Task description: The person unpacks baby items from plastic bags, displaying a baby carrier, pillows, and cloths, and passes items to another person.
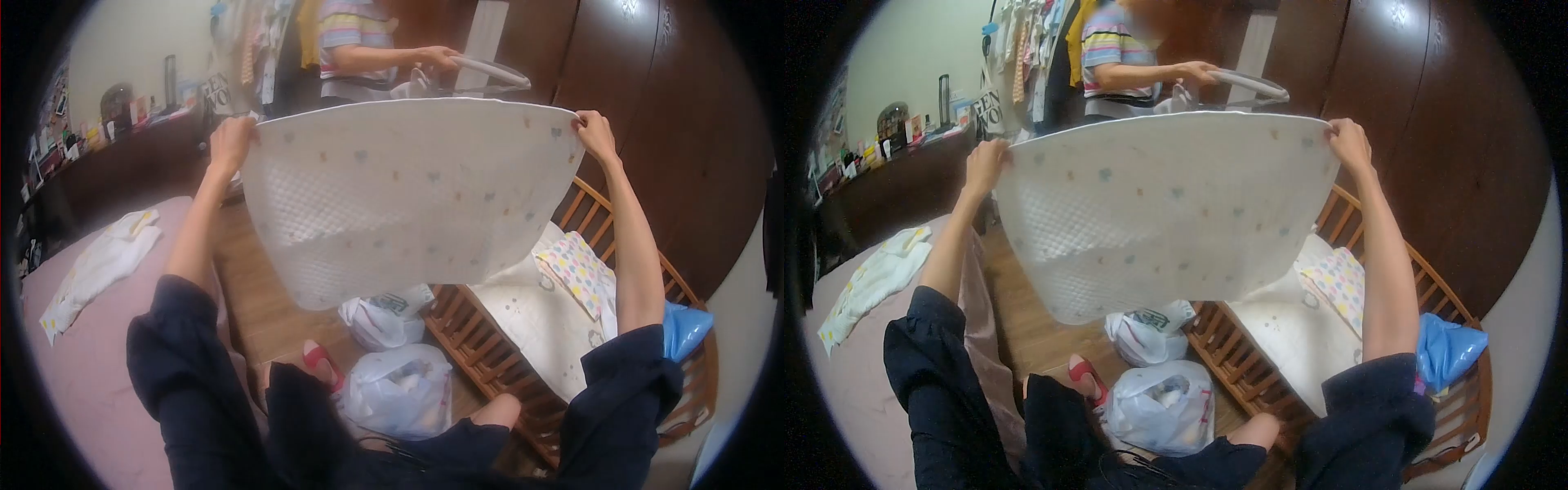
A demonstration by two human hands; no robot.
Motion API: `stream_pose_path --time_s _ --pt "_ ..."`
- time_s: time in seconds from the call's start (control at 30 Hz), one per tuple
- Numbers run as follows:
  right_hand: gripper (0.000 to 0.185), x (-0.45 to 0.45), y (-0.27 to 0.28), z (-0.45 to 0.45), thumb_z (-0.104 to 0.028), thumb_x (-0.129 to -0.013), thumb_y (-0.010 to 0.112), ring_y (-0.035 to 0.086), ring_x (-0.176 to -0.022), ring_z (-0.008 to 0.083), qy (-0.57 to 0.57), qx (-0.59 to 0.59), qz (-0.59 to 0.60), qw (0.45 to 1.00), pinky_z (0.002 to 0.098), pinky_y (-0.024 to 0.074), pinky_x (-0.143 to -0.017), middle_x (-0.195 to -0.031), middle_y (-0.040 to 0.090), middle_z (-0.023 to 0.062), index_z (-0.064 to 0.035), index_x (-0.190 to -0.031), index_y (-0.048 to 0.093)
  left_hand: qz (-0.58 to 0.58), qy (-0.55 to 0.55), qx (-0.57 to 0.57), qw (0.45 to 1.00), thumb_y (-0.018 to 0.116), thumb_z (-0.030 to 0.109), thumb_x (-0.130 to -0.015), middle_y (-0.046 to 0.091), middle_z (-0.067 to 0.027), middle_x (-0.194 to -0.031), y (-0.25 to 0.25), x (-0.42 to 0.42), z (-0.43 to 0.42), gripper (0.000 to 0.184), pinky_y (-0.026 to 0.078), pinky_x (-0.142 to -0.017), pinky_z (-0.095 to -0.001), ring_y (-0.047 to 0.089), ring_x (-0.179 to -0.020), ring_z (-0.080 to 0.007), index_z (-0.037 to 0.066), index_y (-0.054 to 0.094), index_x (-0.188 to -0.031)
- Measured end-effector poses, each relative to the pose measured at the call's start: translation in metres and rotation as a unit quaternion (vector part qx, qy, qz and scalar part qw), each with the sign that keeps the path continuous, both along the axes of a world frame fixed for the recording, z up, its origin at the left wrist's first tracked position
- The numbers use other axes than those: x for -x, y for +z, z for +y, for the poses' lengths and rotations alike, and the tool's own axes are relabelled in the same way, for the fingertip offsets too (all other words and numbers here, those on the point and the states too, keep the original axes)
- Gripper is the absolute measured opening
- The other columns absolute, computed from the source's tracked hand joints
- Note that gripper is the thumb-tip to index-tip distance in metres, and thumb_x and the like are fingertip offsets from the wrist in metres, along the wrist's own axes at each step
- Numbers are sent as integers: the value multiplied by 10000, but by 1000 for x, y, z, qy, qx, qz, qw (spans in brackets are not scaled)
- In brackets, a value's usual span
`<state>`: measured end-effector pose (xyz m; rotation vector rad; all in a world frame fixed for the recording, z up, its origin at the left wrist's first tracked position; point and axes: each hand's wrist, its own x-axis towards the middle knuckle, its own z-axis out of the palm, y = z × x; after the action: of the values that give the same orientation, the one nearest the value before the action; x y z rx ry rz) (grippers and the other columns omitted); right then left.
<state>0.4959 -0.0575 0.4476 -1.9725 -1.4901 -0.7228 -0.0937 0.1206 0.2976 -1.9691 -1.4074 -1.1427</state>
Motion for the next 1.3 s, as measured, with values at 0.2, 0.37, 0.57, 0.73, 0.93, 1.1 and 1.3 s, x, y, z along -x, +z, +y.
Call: stream_pose_path --time_s 0.2,0.37,0.57,0.73,0.93,1.1,1.3 --pt "169 -18 -23 5 -98 -838 541 640 -762 324 56 -19 -48 997 397 465 -685 -799 655 185 -19 -934 656 -33 52 67 996 561 88 -771 675 -157 -794 6 0 0 136 513 -697 -429 661 -800 -341 90 688 -819" --pt "171 27 -42 -47 -95 -885 510 468 -619 80 281 104 80 951 257 419 -539 -639 507 1 9 -769 580 -164 83 143 973 558 34 -755 683 -174 -816 -10 25 7 194 529 -698 -418 681 -789 -326 55 687 -898" --pt "383 70 -37 -103 -390 -831 673 525 -624 109 438 205 183 856 250 424 -523 -738 629 30 -60 -1023 703 -341 -162 104 920 487 -29 -749 673 -113 -838 -35 41 37 258 512 -632 -321 650 -721 -203 17 652 -941" --pt "280 90 -41 -47 -286 -888 587 515 -639 119 364 68 128 920 284 423 -595 -718 595 29 -17 -857 660 -230 -438 75 866 605 106 -840 607 -45 -860 12 -26 2 114 497 -682 -248 601 -766 -120 67 609 -947" --pt "532 177 -64 -29 -72 -862 569 637 -748 176 465 48 101 878 338 499 -752 -832 671 123 -81 -1361 383 -83 -764 159 620 643 165 -851 610 -110 -960 52 -155 -48 135 476 -776 -289 597 -914 -160 51 615 -917" --pt "336 201 -100 -29 -109 -849 595 644 -740 231 527 68 31 847 348 490 -736 -813 658 161 -35 -1173 542 -87 -763 212 604 667 248 -844 629 -84 -1011 32 -181 -123 282 451 -814 -281 588 -924 -155 10 606 -982" --pt "169 201 -120 -65 -121 -853 578 632 -659 199 420 123 162 884 331 474 -604 -752 643 141 -4 -970 609 -263 -715 491 422 614 503 -852 314 -177 -1461 -13 -126 -148 828 392 -1021 -473 362 -1323 -315 68 234 -1446"
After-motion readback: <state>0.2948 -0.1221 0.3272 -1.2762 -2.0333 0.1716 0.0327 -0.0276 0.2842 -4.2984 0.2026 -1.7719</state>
